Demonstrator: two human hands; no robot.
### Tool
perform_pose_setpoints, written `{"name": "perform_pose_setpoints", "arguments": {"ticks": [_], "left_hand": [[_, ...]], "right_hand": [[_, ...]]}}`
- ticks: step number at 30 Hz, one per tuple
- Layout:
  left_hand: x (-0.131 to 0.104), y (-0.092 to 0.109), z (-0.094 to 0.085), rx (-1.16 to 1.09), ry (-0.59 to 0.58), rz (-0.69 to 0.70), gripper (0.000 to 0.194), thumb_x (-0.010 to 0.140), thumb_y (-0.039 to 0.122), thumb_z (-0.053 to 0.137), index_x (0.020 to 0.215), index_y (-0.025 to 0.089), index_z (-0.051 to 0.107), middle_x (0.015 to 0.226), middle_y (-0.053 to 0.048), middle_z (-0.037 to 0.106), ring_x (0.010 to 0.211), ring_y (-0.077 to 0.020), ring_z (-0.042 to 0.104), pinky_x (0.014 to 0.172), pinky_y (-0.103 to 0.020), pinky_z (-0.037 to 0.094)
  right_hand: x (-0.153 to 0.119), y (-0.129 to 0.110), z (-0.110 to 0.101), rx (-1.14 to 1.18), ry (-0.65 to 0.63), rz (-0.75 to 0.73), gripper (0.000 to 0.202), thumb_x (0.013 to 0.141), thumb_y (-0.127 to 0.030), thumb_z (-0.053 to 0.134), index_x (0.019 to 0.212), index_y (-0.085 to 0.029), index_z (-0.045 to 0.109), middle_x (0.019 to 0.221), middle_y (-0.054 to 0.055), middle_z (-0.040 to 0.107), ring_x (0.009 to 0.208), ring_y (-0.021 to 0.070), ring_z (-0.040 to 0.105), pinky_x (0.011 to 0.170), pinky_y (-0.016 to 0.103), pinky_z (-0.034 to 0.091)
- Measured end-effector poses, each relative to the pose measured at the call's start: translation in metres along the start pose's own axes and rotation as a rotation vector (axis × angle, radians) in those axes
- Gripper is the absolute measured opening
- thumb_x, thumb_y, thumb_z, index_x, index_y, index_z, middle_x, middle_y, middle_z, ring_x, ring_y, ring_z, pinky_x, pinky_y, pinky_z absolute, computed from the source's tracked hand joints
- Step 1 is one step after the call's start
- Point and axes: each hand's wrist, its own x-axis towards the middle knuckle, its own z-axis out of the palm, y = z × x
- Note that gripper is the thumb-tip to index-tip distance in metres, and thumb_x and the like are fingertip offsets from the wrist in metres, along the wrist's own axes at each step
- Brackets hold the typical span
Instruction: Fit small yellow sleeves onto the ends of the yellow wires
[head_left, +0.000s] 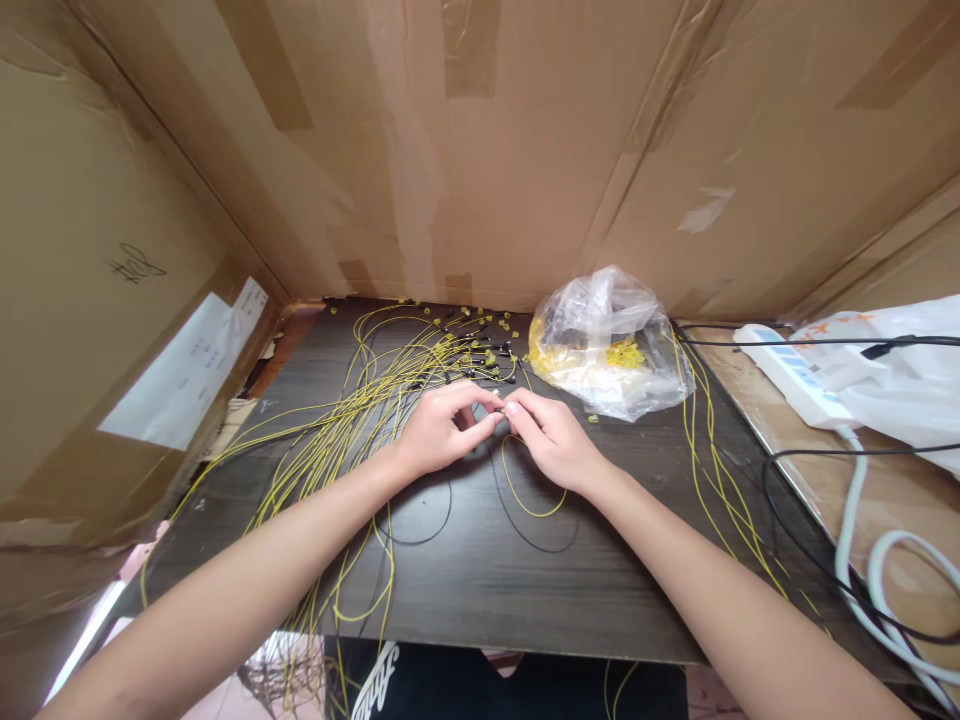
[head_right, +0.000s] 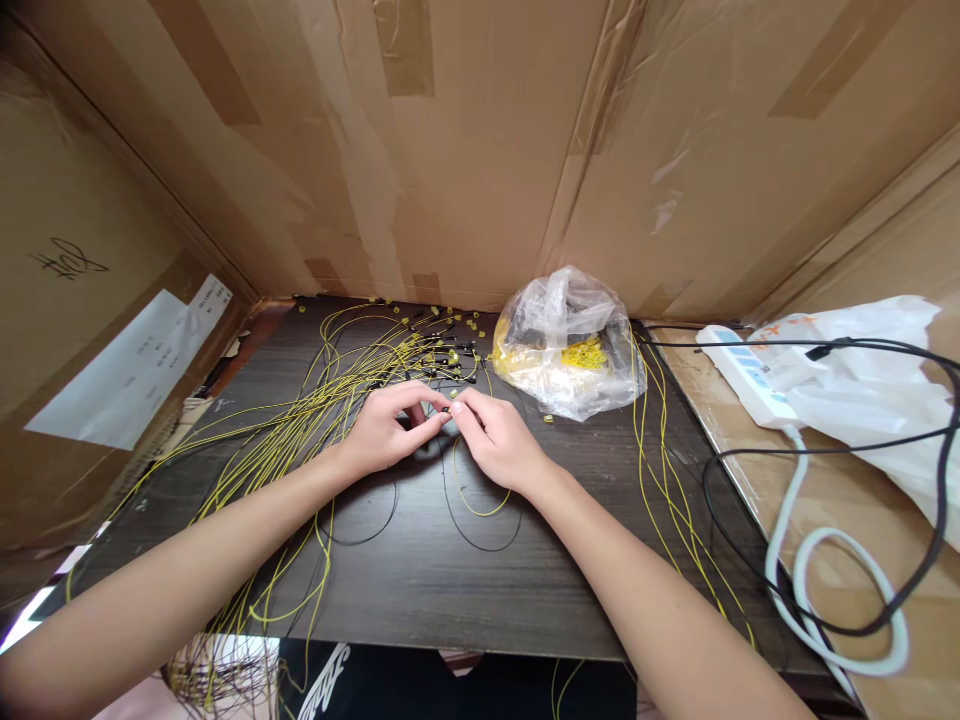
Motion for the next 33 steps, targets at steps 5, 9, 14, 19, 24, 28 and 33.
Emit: {"name": "perform_pose_setpoints", "arguments": {"ticks": [5, 9, 14, 19, 24, 28, 33], "left_hand": [[-0.0001, -0.0018, -0.0002, 0.008, 0.020, -0.020, 0.013, 0.091, 0.026, 0.071, 0.099, 0.017, 0.075, 0.078, -0.001, 0.072, 0.055, -0.0086, 0.058, 0.061, -0.024, 0.051], [-0.0001, -0.0032, -0.0005, 0.028, 0.029, 0.020, 0.012, 0.092, 0.026, 0.070, 0.098, 0.018, 0.076, 0.076, -0.001, 0.072, 0.056, -0.0090, 0.058, 0.061, -0.023, 0.050], [-0.0006, -0.0017, 0.0001, 0.040, 0.023, 0.035, 0.011, 0.093, 0.024, 0.068, 0.099, 0.017, 0.074, 0.081, -0.002, 0.073, 0.055, -0.0082, 0.057, 0.062, -0.024, 0.050], [-0.0005, -0.0010, -0.0002, 0.034, 0.026, 0.013, 0.010, 0.092, 0.024, 0.070, 0.098, 0.017, 0.073, 0.080, -0.001, 0.072, 0.055, -0.0085, 0.057, 0.063, -0.025, 0.051], [0.0000, -0.0028, -0.0009, 0.021, 0.022, -0.001, 0.011, 0.091, 0.024, 0.071, 0.099, 0.017, 0.074, 0.077, -0.001, 0.071, 0.057, -0.0093, 0.059, 0.063, -0.025, 0.051], [-0.0005, -0.0051, -0.0001, 0.024, 0.030, 0.021, 0.012, 0.092, 0.025, 0.071, 0.101, 0.018, 0.076, 0.073, -0.001, 0.070, 0.059, -0.0105, 0.059, 0.062, -0.025, 0.049], [-0.0012, -0.0054, 0.0001, 0.019, 0.031, 0.018, 0.012, 0.092, 0.023, 0.071, 0.101, 0.018, 0.076, 0.074, -0.001, 0.070, 0.058, -0.0096, 0.059, 0.062, -0.024, 0.049]], "right_hand": [[-0.0008, -0.0027, -0.0015, 0.034, 0.040, 0.015, 0.015, 0.098, -0.034, 0.054, 0.092, -0.020, 0.058, 0.073, 0.000, 0.058, 0.062, 0.0139, 0.051, 0.060, 0.027, 0.041], [-0.0002, -0.0010, -0.0010, 0.009, 0.037, -0.012, 0.019, 0.100, -0.033, 0.049, 0.089, -0.020, 0.058, 0.073, 0.000, 0.059, 0.063, 0.0142, 0.051, 0.062, 0.027, 0.040], [0.0006, 0.0003, -0.0005, -0.007, 0.002, -0.013, 0.034, 0.104, -0.036, 0.039, 0.077, -0.021, 0.052, 0.066, -0.001, 0.053, 0.062, 0.0143, 0.050, 0.063, 0.028, 0.038], [-0.0004, -0.0010, -0.0002, 0.015, 0.023, 0.004, 0.027, 0.103, -0.036, 0.044, 0.083, -0.020, 0.055, 0.070, 0.000, 0.055, 0.064, 0.0144, 0.051, 0.062, 0.028, 0.038], [-0.0011, -0.0017, 0.0010, 0.071, 0.041, 0.027, 0.015, 0.097, -0.034, 0.054, 0.092, -0.020, 0.057, 0.075, 0.000, 0.058, 0.062, 0.0137, 0.050, 0.058, 0.027, 0.040], [-0.0007, -0.0017, 0.0004, 0.062, 0.037, 0.007, 0.018, 0.099, -0.034, 0.052, 0.091, -0.019, 0.059, 0.071, -0.001, 0.056, 0.061, 0.0135, 0.049, 0.059, 0.027, 0.039], [-0.0005, -0.0003, -0.0003, 0.069, 0.025, 0.003, 0.019, 0.100, -0.033, 0.051, 0.094, -0.018, 0.061, 0.074, 0.000, 0.060, 0.063, 0.0136, 0.051, 0.060, 0.027, 0.039]]}}
